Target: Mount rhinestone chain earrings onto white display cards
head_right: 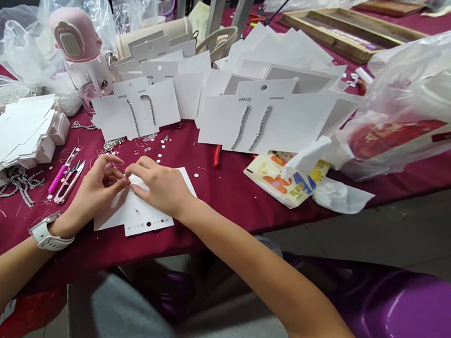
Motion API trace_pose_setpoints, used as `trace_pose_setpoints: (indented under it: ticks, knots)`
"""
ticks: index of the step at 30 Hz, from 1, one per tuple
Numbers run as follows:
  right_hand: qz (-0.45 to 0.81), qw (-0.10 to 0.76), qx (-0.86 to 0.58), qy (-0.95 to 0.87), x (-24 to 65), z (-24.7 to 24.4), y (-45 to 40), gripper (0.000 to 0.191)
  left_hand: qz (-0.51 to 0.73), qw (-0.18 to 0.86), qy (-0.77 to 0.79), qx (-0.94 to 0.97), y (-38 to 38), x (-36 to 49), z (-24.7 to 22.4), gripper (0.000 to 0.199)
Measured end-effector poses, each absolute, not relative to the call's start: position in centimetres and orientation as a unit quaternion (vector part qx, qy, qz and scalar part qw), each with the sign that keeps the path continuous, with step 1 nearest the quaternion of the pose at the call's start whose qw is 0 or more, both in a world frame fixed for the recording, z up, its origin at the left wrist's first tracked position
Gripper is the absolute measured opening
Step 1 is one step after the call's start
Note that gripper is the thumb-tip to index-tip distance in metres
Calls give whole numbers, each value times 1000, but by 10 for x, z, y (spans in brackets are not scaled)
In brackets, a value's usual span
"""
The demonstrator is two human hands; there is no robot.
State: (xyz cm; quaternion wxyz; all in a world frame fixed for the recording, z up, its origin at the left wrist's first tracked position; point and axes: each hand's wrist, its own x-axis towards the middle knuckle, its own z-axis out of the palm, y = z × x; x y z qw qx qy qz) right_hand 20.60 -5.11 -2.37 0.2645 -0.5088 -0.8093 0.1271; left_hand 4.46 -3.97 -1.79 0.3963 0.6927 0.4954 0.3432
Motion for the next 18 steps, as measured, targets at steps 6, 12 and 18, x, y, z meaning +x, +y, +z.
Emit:
trace_pose_setpoints:
  ticks: [6, 12, 18]
  knots:
    - [117, 255, -513, -811, 206, -25, -51, 18, 348, 386, 497, 695, -39, 44, -21, 27]
    - [118, 253, -516, -810, 206, -24, -51, 23, 357, 371, 497, 699, -39, 44, -23, 30]
    - [119, 249, -519, -809, 205, -23, -52, 21, 348, 360, 506, 702, -40, 44, -19, 29]
